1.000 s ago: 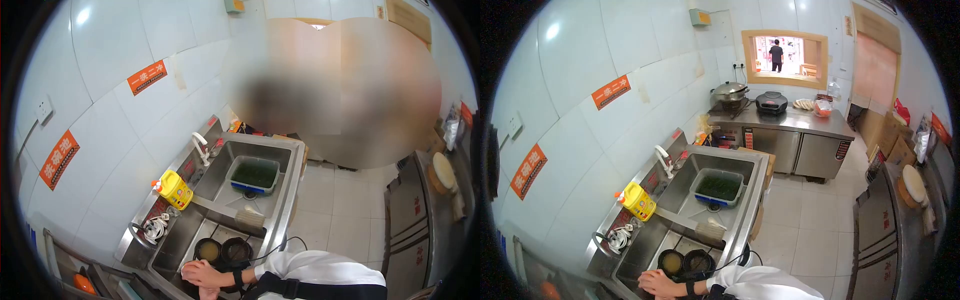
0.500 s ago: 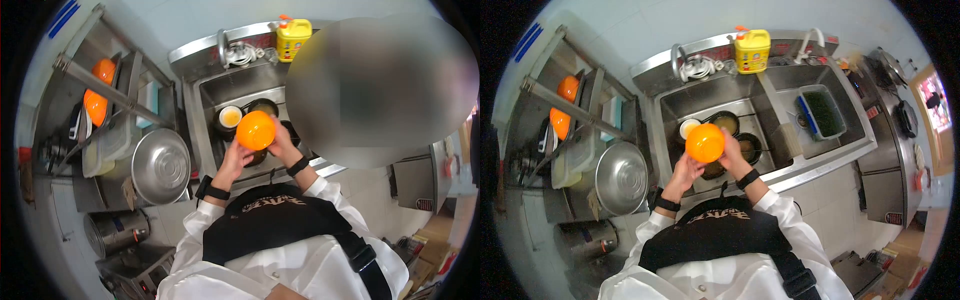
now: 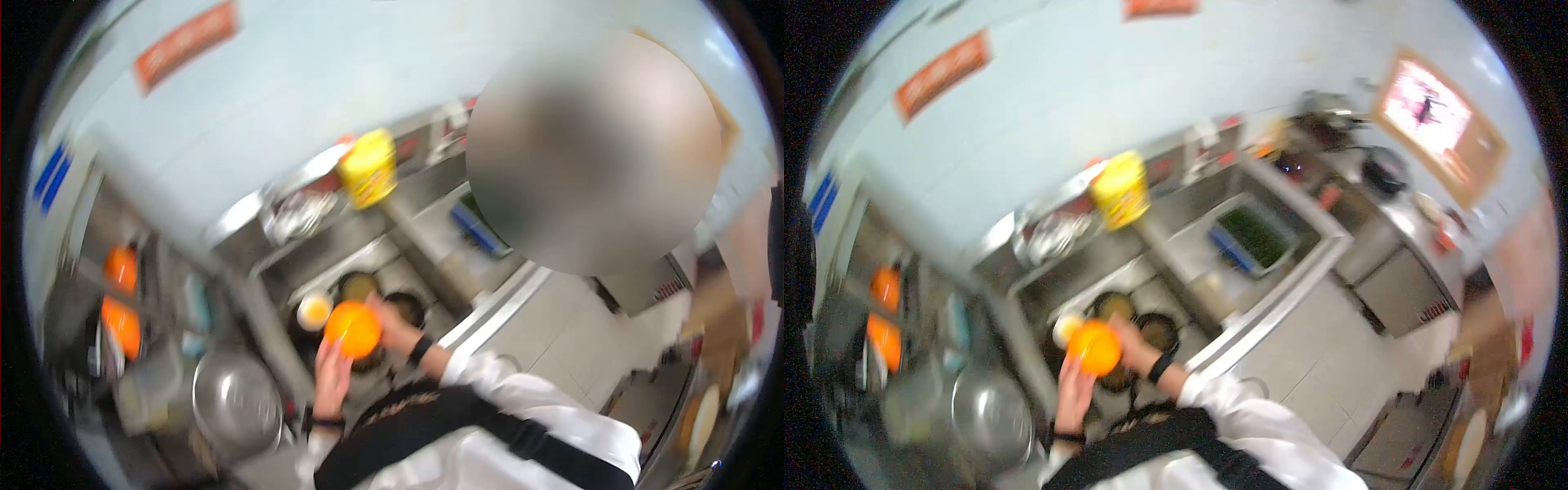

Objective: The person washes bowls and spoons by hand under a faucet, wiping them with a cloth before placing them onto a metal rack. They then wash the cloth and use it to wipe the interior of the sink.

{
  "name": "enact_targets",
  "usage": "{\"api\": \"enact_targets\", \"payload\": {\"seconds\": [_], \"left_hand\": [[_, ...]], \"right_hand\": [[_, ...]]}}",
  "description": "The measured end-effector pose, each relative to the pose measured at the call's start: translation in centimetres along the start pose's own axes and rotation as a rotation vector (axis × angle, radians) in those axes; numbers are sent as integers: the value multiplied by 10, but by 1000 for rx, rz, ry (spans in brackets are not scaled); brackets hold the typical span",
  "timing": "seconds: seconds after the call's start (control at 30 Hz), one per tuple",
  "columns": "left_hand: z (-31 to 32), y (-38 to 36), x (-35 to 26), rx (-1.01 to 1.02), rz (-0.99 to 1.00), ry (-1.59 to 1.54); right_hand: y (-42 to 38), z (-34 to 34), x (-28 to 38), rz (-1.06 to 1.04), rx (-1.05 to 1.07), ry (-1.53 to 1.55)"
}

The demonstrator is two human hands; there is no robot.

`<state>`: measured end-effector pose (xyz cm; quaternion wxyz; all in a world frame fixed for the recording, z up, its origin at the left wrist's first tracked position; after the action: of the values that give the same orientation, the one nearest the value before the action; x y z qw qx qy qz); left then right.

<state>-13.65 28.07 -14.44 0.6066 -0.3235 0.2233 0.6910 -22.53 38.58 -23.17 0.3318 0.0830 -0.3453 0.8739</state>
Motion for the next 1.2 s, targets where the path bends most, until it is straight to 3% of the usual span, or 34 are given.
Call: {"api": "enact_targets", "payload": {"seconds": [0.03,0.13,0.2,0.23,0.27,0.3,0.37,0.4,0.47,0.5,0.57,0.6,0.63,0.7,0.87,1.0,1.07,1.2], "left_hand": [[0,3,6,47,39,-31],[-8,4,11,-18,89,3],[-1,9,7,28,131,53],[11,4,-10,219,424,501],[27,-6,-22,398,725,947],[31,-8,-24,408,729,954],[13,-8,-7,37,122,266],[15,-15,-11,23,206,341],[22,-17,-8,50,203,384],[25,-17,-7,75,197,427],[14,-16,-5,64,178,424],[28,-22,-18,231,283,579],[41,-27,-26,398,389,733],[38,-26,-28,449,451,853],[3,-19,-12,289,318,792],[-30,-7,15,296,103,742],[-34,-12,30,-284,-247,148],[-38,-15,28,-198,-266,143]], "right_hand": [[4,-13,10,-189,-161,-159],[-33,29,30,-435,-132,-322],[-23,41,23,-767,-41,-619],[-32,58,15,-799,-63,-796],[-43,74,4,-1063,-209,-1048],[-62,85,-4,-1116,-292,-1195],[-57,81,-7,-991,-234,-1132],[-53,76,-3,-994,-233,-1131],[-14,46,-10,-437,-51,-761],[-9,37,-7,-442,-51,-758],[0,17,-12,-154,133,-356],[-6,15,-13,-7,165,-211],[-18,19,-7,-13,168,-212],[-34,24,-13,168,177,-23],[-33,22,-17,132,200,83],[-32,17,-7,-67,5,-154],[-37,20,-2,-142,-71,-258],[-39,25,-3,-339,-166,-502]]}}
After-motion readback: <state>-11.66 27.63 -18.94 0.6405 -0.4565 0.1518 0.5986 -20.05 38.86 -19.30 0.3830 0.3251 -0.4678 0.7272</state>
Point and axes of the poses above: each hand's wrist, its own y-axis towards the middle knuckle, its own z-axis out of the palm, x = y × z, the point moved 6 cm from there along y, towards the middle knuckle, and after that the axes turned 13 degrees about z, right-handed, at the moved point
